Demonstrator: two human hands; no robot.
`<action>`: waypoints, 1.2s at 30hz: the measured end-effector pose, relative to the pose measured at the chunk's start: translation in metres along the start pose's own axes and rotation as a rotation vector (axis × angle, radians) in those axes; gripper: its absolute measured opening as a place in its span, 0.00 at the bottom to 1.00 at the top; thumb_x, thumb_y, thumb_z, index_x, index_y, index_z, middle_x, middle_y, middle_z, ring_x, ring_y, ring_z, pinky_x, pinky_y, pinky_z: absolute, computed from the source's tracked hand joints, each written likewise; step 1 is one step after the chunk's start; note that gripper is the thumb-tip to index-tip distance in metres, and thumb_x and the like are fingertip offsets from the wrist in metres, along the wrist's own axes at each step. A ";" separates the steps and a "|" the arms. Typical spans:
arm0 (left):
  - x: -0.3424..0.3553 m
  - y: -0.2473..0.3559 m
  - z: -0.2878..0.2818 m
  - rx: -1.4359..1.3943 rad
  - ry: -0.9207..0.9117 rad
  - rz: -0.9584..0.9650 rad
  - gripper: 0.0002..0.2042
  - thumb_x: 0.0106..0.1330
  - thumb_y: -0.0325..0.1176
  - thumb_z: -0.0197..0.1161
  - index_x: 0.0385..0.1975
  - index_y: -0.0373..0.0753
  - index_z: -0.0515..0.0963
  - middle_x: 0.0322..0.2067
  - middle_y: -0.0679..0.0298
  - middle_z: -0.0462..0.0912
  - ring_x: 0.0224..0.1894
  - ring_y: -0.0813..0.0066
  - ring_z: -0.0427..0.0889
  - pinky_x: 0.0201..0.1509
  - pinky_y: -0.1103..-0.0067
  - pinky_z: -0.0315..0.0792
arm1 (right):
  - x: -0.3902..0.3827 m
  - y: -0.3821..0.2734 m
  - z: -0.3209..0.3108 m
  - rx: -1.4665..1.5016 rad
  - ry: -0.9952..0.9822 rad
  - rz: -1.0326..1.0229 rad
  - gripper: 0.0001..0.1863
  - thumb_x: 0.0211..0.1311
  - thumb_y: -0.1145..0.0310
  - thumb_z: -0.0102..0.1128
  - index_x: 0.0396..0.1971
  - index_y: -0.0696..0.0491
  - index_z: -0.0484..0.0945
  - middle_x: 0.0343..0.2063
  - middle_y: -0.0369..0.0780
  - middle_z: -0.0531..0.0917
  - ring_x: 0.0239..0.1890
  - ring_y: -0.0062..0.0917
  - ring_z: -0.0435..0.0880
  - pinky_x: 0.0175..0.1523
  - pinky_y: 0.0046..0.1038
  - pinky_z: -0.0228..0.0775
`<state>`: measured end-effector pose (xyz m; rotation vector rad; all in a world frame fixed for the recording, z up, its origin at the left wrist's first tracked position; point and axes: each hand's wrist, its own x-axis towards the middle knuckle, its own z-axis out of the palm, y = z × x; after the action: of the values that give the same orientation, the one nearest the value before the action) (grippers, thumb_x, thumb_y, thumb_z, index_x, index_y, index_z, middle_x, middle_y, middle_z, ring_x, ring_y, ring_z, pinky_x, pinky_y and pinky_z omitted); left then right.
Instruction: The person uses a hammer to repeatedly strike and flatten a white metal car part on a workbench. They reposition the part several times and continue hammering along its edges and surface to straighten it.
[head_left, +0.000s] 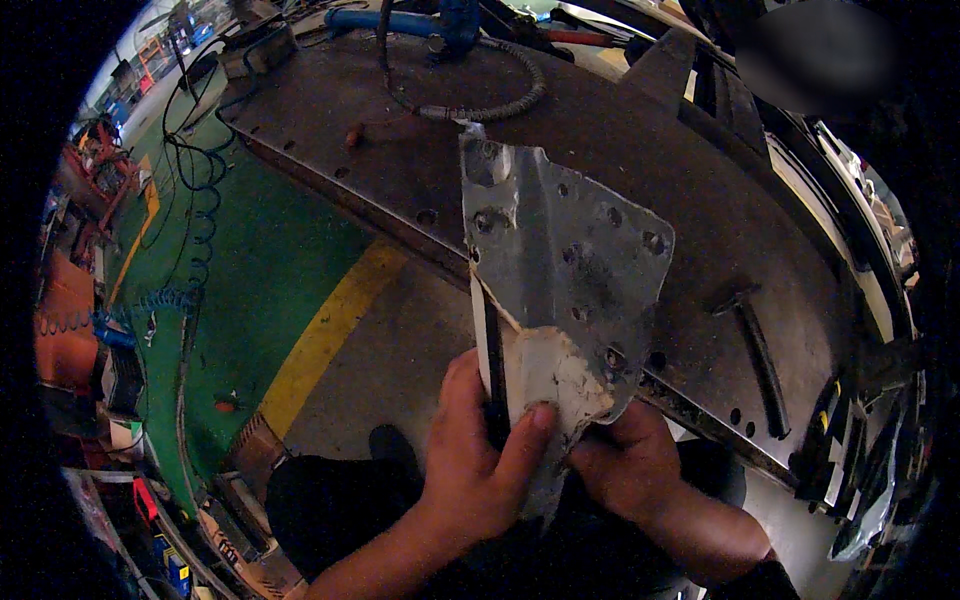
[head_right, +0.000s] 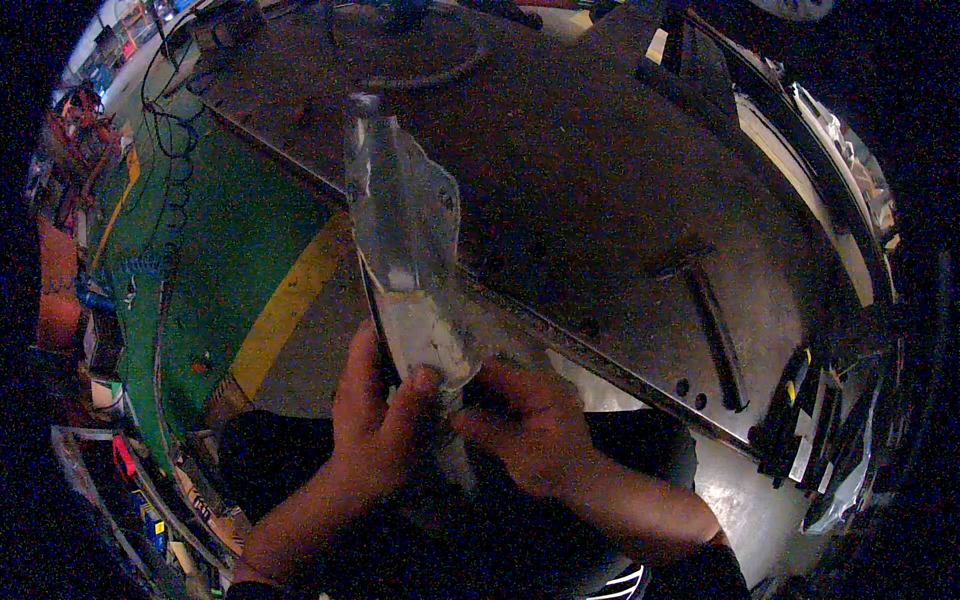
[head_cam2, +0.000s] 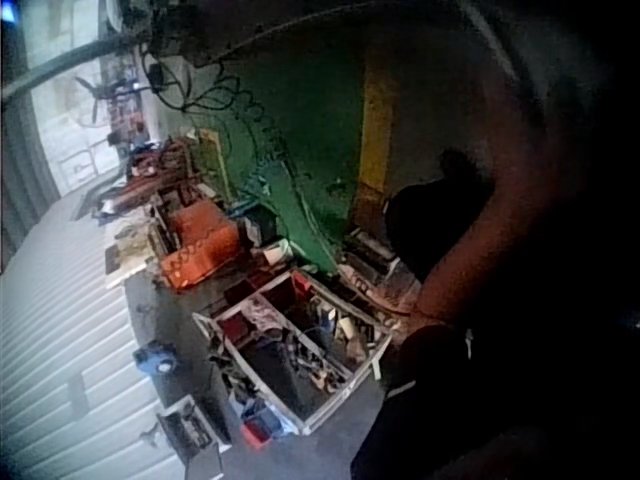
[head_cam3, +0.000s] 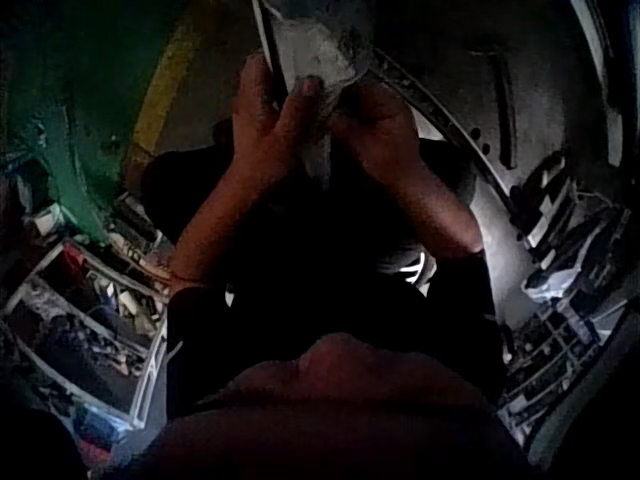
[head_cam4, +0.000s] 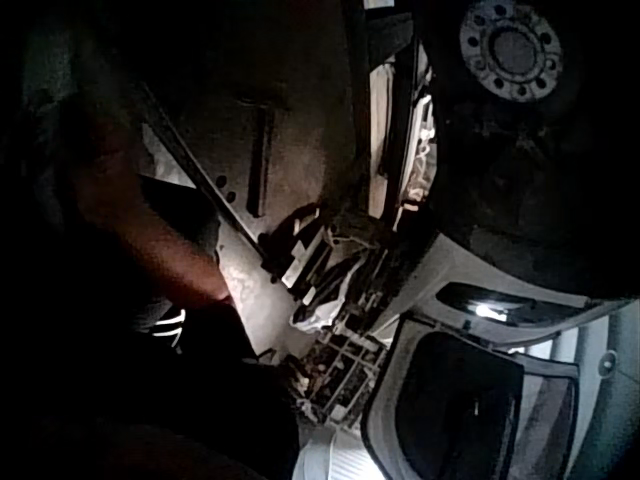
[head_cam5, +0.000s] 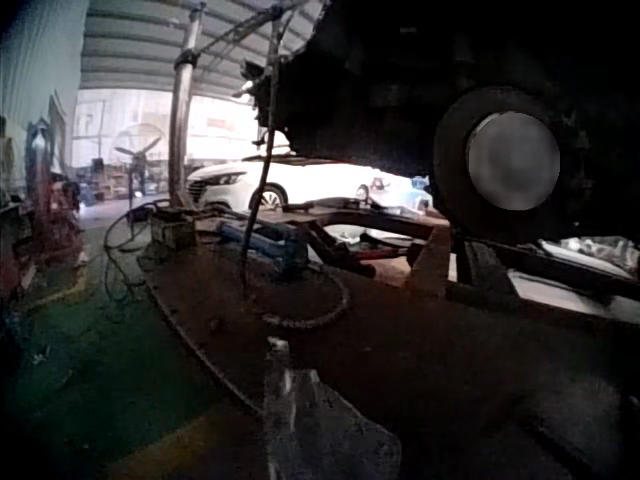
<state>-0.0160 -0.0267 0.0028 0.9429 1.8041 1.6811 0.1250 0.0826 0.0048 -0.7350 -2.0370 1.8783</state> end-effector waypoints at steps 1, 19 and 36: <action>0.000 -0.001 -0.001 0.013 -0.020 0.015 0.25 0.63 0.35 0.63 0.56 0.32 0.64 0.50 0.50 0.71 0.51 0.58 0.75 0.56 0.69 0.69 | 0.000 0.000 -0.002 -0.012 0.007 0.025 0.25 0.57 0.72 0.67 0.56 0.57 0.74 0.47 0.41 0.83 0.48 0.26 0.81 0.55 0.32 0.73; -0.004 -0.009 0.002 -0.164 -0.255 -0.124 0.39 0.55 0.25 0.66 0.67 0.35 0.54 0.58 0.51 0.66 0.63 0.57 0.67 0.66 0.67 0.63 | 0.010 -0.003 -0.010 0.809 0.032 -0.010 0.32 0.59 0.73 0.65 0.63 0.56 0.65 0.57 0.42 0.76 0.60 0.33 0.73 0.66 0.37 0.64; -0.010 -0.001 0.008 0.039 -0.234 -0.120 0.37 0.60 0.31 0.68 0.65 0.31 0.53 0.50 0.46 0.77 0.54 0.59 0.78 0.57 0.68 0.72 | 0.012 -0.010 -0.025 0.283 0.006 0.008 0.28 0.60 0.69 0.66 0.60 0.58 0.70 0.50 0.40 0.80 0.53 0.28 0.79 0.60 0.31 0.69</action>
<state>-0.0033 -0.0290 0.0003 0.9828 1.7064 1.4047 0.1264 0.1096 0.0162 -0.6726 -1.7153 2.1057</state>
